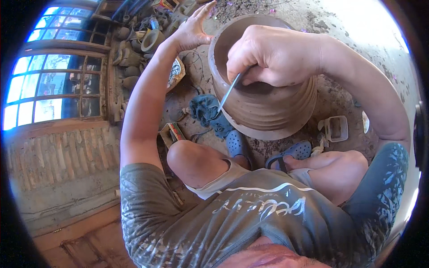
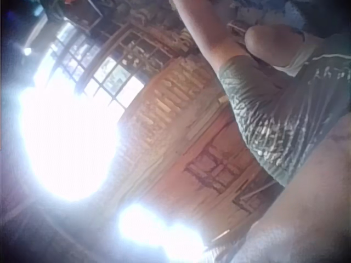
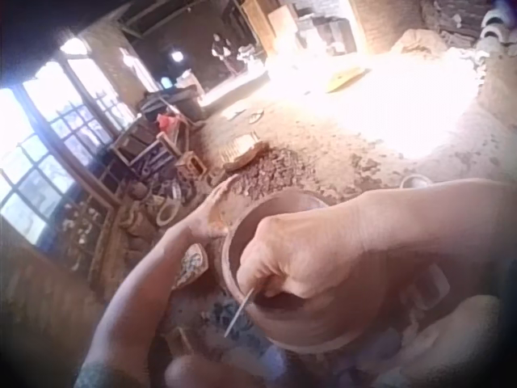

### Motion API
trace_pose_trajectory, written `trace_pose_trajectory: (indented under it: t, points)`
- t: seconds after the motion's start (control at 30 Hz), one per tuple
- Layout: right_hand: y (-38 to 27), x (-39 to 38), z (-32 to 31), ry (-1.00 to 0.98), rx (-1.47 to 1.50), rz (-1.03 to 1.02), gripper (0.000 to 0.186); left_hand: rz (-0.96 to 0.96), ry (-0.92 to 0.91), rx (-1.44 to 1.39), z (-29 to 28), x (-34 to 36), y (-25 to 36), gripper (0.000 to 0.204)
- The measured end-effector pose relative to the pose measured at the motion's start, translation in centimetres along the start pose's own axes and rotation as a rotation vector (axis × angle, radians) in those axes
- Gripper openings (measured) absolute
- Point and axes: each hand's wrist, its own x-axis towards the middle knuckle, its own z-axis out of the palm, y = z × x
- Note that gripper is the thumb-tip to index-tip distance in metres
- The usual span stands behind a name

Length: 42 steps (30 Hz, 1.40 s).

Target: The person shapes a clay pot on a pottery wheel by using hands to smooth the interior and exterior walls and using a curved tool to scrape and refine the shape.

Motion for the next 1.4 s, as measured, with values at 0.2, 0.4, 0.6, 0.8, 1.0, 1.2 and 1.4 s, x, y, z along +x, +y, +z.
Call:
trace_pose_trajectory:
  t: [0.2, 0.4, 0.6, 0.8, 1.0, 1.2, 1.4]
  points:
    - [-2.2, -0.7, -4.1, -0.207, 0.024, 0.168, 0.016, -0.326, 0.157, -0.035, -3.3, -3.3, 6.6, 0.112]
    - [-2.2, -13.3, -9.6, 0.522, 0.102, 0.298, 0.029, 0.219, 0.115, 0.089, -5.2, -7.6, 16.5, 0.081]
    - [-1.7, -32.3, -1.0, 0.947, -0.028, 0.937, 0.038, 0.283, -0.082, 0.231, -2.3, -5.2, 19.5, 0.062]
    - [-1.6, -53.5, 28.3, 1.072, 0.066, 1.450, 0.022, 0.264, -0.055, 0.292, -0.9, -3.2, 20.2, 0.052]
    - [-9.7, -53.3, 45.1, 0.595, 0.000, 1.783, 0.029, 0.019, -0.017, 0.450, 0.6, -5.9, 20.4, 0.050]
    - [-14.1, -54.0, 51.1, 0.445, 0.109, 2.045, 0.030, -0.077, -0.222, 0.248, -1.8, -2.6, 23.7, 0.050]
    - [-16.0, -59.1, 53.3, 0.372, 0.175, 2.100, 0.027, -0.270, -0.122, 0.238, 1.5, -1.5, 25.3, 0.056]
